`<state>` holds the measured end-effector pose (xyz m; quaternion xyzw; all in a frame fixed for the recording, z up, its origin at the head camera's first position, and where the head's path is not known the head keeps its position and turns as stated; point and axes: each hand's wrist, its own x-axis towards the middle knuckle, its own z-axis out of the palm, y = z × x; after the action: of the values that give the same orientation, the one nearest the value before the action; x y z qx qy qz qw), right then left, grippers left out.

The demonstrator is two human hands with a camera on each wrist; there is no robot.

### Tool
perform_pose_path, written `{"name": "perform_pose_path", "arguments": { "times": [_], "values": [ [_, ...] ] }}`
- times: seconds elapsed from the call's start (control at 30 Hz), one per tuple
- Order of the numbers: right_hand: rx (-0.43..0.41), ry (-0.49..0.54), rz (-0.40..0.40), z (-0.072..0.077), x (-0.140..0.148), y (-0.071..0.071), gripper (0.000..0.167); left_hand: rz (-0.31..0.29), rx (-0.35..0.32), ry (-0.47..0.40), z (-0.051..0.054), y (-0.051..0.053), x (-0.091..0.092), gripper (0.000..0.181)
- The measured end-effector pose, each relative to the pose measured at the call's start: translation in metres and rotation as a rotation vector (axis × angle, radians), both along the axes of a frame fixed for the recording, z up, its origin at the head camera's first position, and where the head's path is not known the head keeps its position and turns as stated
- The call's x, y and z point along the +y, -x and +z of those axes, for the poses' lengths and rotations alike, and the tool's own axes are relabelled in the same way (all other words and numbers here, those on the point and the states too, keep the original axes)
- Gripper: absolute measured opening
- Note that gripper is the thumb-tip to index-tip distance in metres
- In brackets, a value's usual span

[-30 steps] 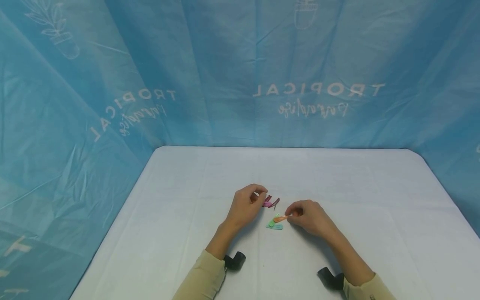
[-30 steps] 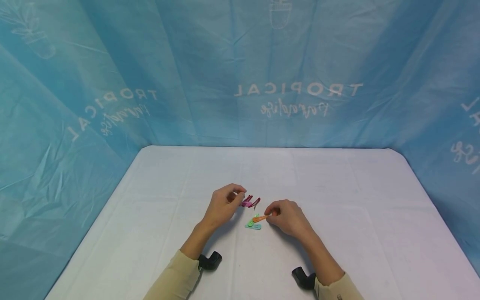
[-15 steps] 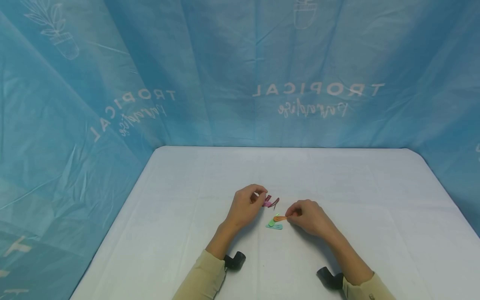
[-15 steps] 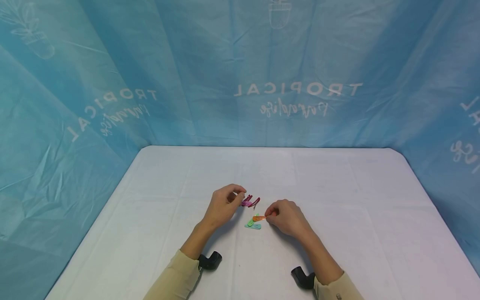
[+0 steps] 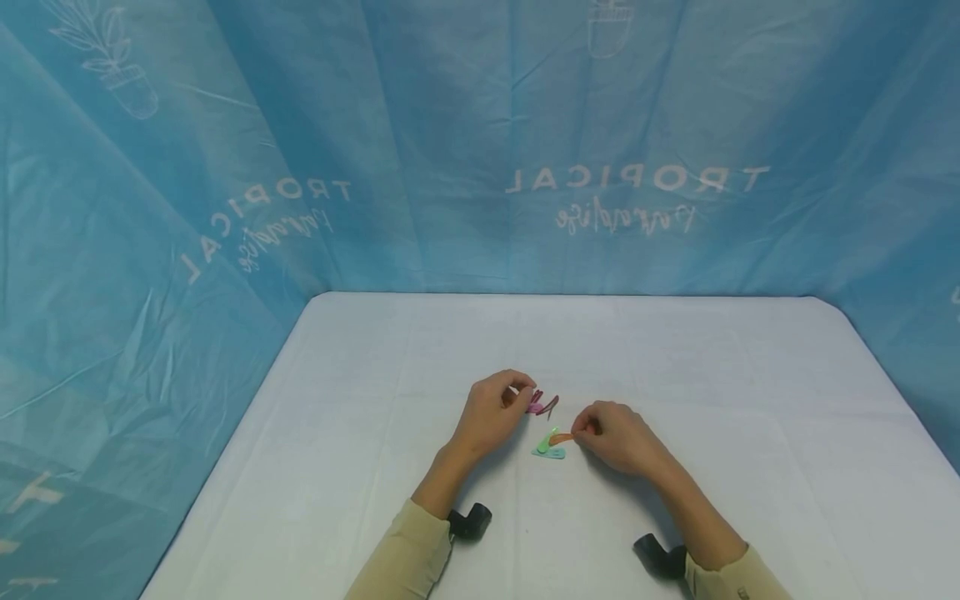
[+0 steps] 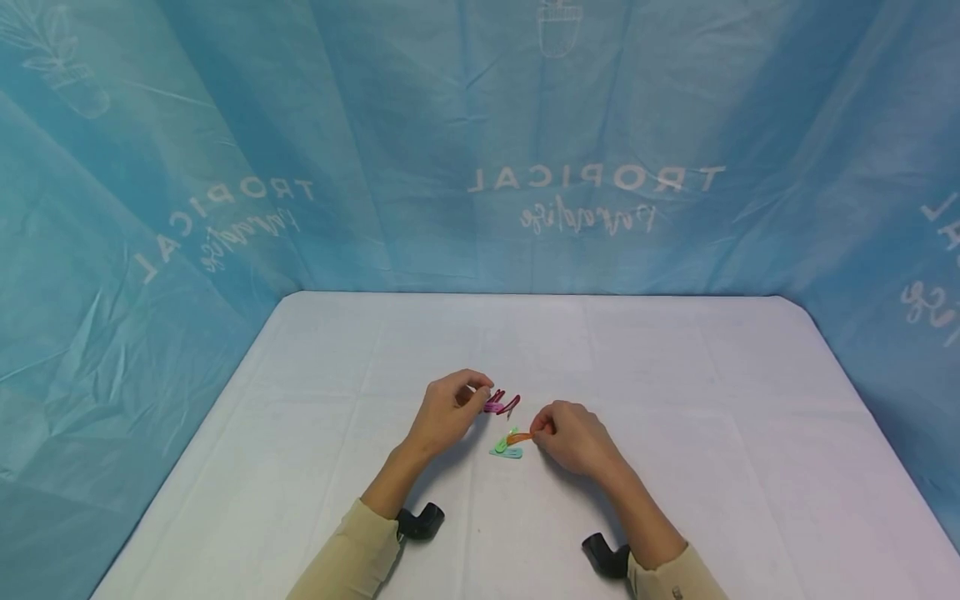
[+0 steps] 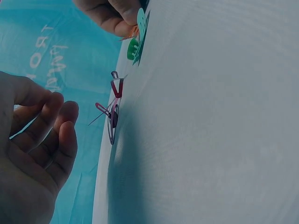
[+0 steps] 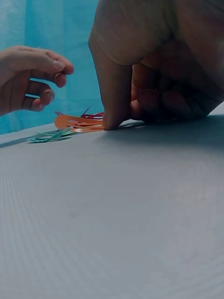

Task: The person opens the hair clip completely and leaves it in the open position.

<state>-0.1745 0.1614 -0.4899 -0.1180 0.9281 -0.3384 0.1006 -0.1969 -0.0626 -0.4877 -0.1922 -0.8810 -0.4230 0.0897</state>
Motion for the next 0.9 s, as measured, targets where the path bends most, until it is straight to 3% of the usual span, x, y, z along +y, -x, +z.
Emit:
{"name": "perform_pose_path", "arguments": {
  "times": [0.23, 0.9],
  "values": [
    [-0.021, -0.01, -0.023, 0.0009, -0.0019, 0.0001, 0.006, -0.009, 0.014, -0.003, -0.0003, 0.0007, -0.0005, 0.01],
    [-0.036, 0.056, -0.044, 0.003, 0.0038, 0.0014, 0.008, 0.001, -0.051, 0.006, 0.0012, -0.0014, -0.0003, 0.013]
  ]
}}
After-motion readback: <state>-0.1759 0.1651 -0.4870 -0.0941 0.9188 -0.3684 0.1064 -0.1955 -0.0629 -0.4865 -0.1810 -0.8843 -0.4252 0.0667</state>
